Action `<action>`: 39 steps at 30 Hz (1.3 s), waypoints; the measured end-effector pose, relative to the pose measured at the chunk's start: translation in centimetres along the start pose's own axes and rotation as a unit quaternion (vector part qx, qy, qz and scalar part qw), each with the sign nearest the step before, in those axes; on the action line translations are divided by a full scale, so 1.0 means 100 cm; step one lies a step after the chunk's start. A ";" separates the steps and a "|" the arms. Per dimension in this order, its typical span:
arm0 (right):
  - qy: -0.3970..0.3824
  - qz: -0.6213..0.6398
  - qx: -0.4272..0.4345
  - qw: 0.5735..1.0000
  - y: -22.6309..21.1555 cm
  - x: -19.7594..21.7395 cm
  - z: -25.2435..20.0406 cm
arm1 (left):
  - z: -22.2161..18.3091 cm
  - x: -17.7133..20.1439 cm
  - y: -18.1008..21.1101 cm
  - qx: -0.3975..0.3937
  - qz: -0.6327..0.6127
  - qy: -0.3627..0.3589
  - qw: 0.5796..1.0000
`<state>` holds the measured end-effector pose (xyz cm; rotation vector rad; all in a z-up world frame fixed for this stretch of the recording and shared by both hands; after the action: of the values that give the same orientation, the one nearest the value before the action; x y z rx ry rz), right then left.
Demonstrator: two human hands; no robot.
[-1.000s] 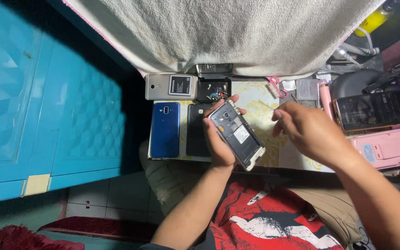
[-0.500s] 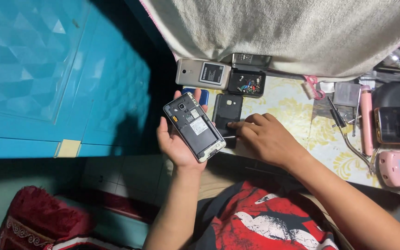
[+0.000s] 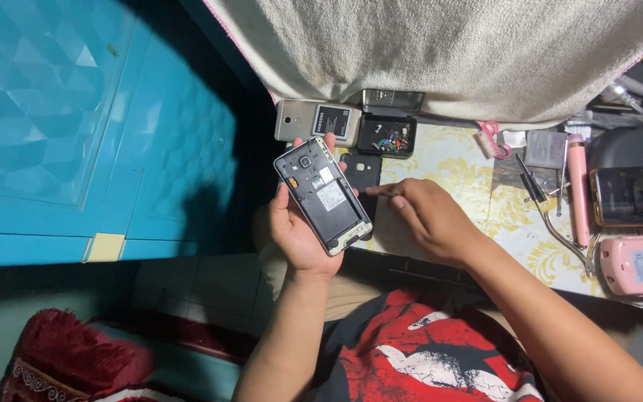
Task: Using a precision screwdriver to remove multiple small screws from the internal chassis of a disassembled smartphone.
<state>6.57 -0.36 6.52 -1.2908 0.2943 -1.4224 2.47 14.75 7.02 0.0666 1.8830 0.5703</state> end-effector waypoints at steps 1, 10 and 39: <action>0.001 0.000 -0.001 1.000 0.000 0.003 -0.001 | 0.001 0.000 -0.006 0.001 0.000 0.000 1.000; 0.217 0.217 -0.129 0.943 -0.016 0.055 0.000 | 0.008 -0.008 -0.086 -0.011 0.053 -0.001 0.999; 0.327 -0.248 -0.011 0.912 -0.028 0.089 -0.031 | 0.017 0.027 -0.215 0.218 -0.045 0.173 0.959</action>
<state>4.65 -8.17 12.18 -0.8934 0.4465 -2.2867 7.73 -2.72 -4.75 0.1779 2.3152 0.0956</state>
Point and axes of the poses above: each hand's wrist, its own z-axis towards the middle knuckle, its own x-axis out of the back of the hand, y = z × x, the point moved 9 cm from there along z, towards the middle knuckle, and after that the axes turned 14 degrees about y, right-handed, at the moved point
